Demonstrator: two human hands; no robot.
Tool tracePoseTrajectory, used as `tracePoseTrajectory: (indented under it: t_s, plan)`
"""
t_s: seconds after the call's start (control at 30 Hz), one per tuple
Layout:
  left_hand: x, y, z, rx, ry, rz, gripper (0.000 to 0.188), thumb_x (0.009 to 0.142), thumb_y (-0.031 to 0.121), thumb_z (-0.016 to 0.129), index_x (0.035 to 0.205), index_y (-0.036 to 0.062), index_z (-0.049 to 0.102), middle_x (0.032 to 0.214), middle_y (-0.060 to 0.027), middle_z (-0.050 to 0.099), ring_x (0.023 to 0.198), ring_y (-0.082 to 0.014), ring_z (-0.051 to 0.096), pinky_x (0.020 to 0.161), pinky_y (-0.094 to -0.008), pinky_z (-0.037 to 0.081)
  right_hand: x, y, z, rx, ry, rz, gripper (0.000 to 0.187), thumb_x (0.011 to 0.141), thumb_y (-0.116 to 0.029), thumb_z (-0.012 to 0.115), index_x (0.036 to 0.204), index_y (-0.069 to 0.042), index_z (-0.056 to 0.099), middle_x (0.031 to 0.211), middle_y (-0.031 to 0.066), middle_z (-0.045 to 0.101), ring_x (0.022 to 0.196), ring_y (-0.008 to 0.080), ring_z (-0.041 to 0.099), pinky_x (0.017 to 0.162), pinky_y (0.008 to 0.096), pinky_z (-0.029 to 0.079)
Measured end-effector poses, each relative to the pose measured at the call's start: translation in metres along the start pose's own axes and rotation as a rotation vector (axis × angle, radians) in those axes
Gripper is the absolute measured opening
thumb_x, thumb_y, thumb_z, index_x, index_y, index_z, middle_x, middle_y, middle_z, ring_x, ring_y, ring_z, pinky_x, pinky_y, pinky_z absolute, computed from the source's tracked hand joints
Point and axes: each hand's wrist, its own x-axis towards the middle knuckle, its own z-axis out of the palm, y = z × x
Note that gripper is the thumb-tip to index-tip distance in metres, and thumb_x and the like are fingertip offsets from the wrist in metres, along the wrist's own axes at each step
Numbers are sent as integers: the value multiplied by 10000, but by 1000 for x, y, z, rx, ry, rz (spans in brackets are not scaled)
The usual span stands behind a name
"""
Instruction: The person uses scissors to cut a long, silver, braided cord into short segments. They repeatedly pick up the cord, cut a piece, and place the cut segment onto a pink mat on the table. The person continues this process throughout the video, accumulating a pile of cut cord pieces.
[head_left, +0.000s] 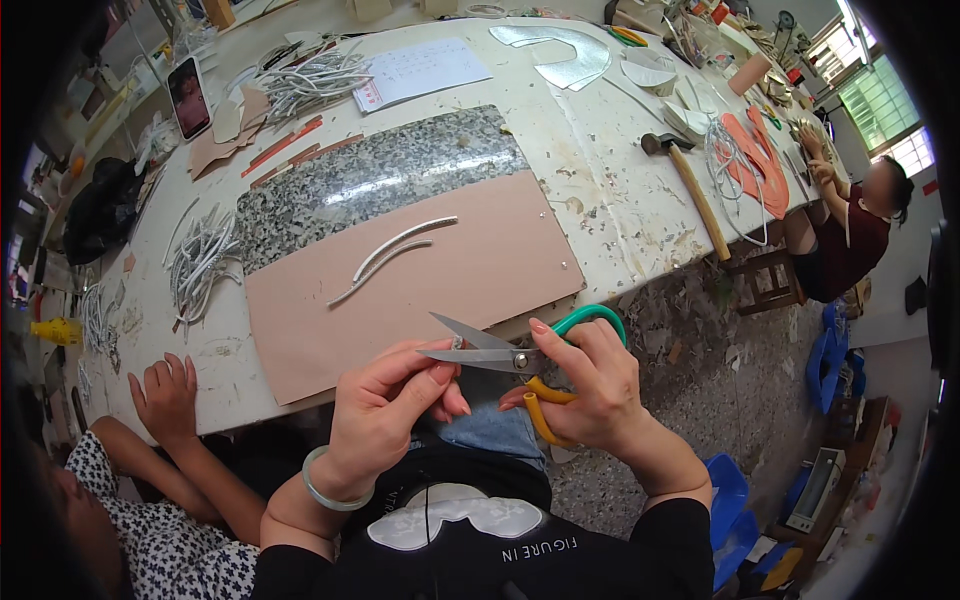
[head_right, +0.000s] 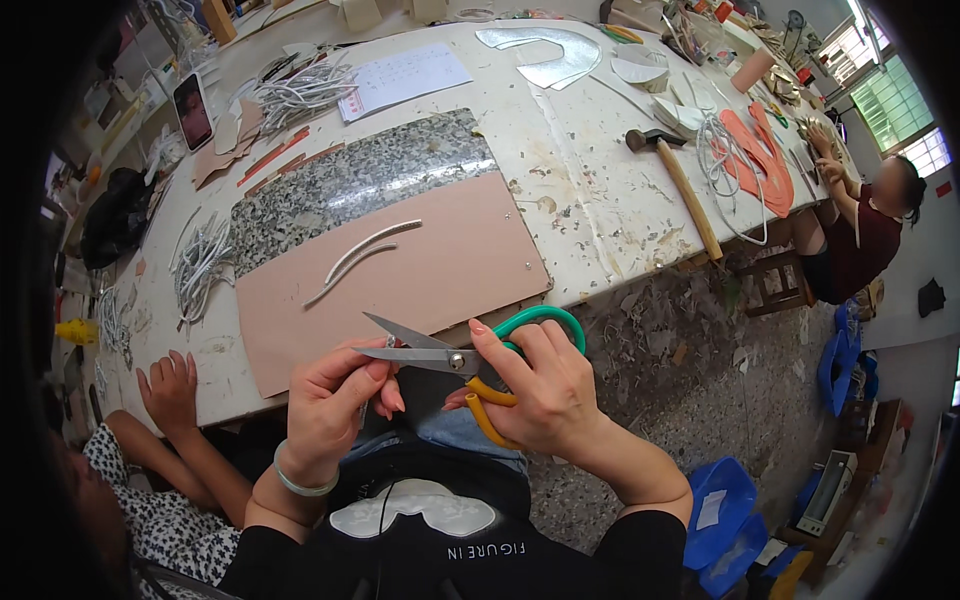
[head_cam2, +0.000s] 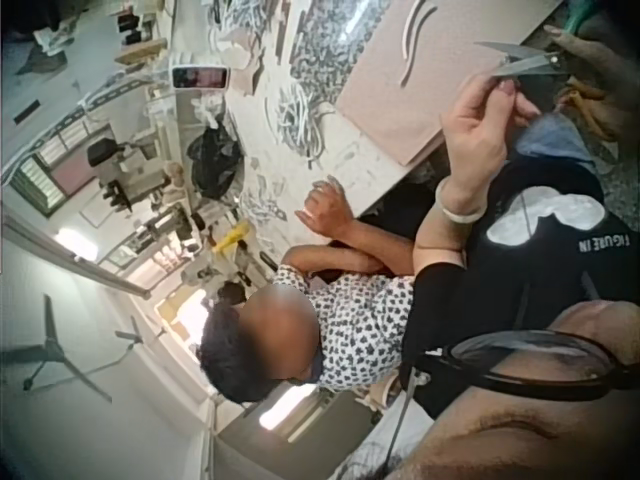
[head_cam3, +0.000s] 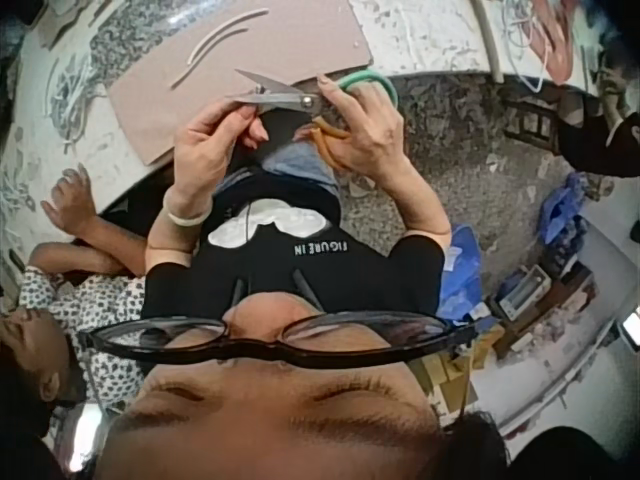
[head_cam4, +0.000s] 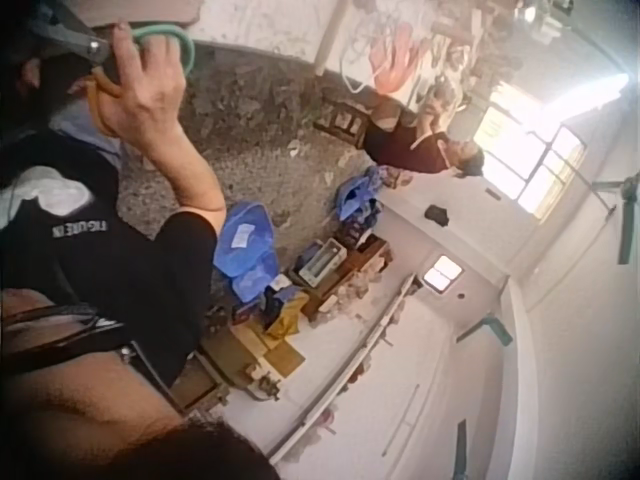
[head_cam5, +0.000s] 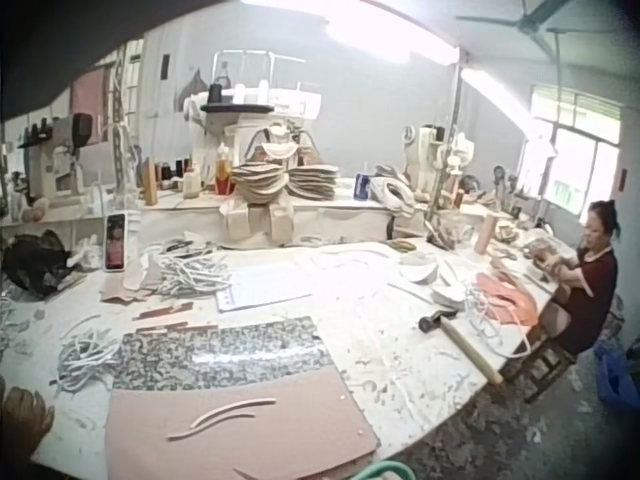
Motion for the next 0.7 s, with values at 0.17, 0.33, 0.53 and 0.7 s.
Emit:
tracePoseTrajectory:
  t_s: [0.17, 0.33, 0.53, 0.7]
  plan:
    - [-2, -1, 2, -7, 28, -33, 231, 935, 30, 525, 1124, -89, 584, 945, -96, 592, 706, -129, 630, 579, -204, 480, -1, 1, 2, -7, 11, -26, 674, 571, -298, 849, 1133, -15, 609, 756, 54, 483, 635, 208, 497, 539, 302, 409]
    - [-3, -2, 6, 16, 74, -9, 199, 935, 39, 527, 1056, -98, 604, 927, -91, 593, 660, -114, 612, 516, -197, 450, -1, 3, 5, -2, -1, -36, 648, 580, -304, 850, 1106, -6, 616, 723, 48, 466, 606, 196, 496, 519, 296, 404]
    - [-2, -1, 2, 97, 65, -5, 158, 924, 39, 535, 974, -89, 613, 845, -62, 581, 617, -71, 562, 479, -180, 369, -4, 6, 11, -11, 39, -71, 655, 594, -321, 850, 1101, 19, 612, 689, 37, 476, 556, 169, 492, 489, 278, 401]
    - [0, 0, 1, 137, 72, -2, 160, 923, 49, 540, 969, -78, 625, 849, -38, 581, 583, -41, 471, 508, -178, 346, -6, 6, 8, 6, -1, -70, 648, 618, -332, 849, 1097, 32, 609, 641, 23, 486, 508, 157, 494, 457, 262, 407]
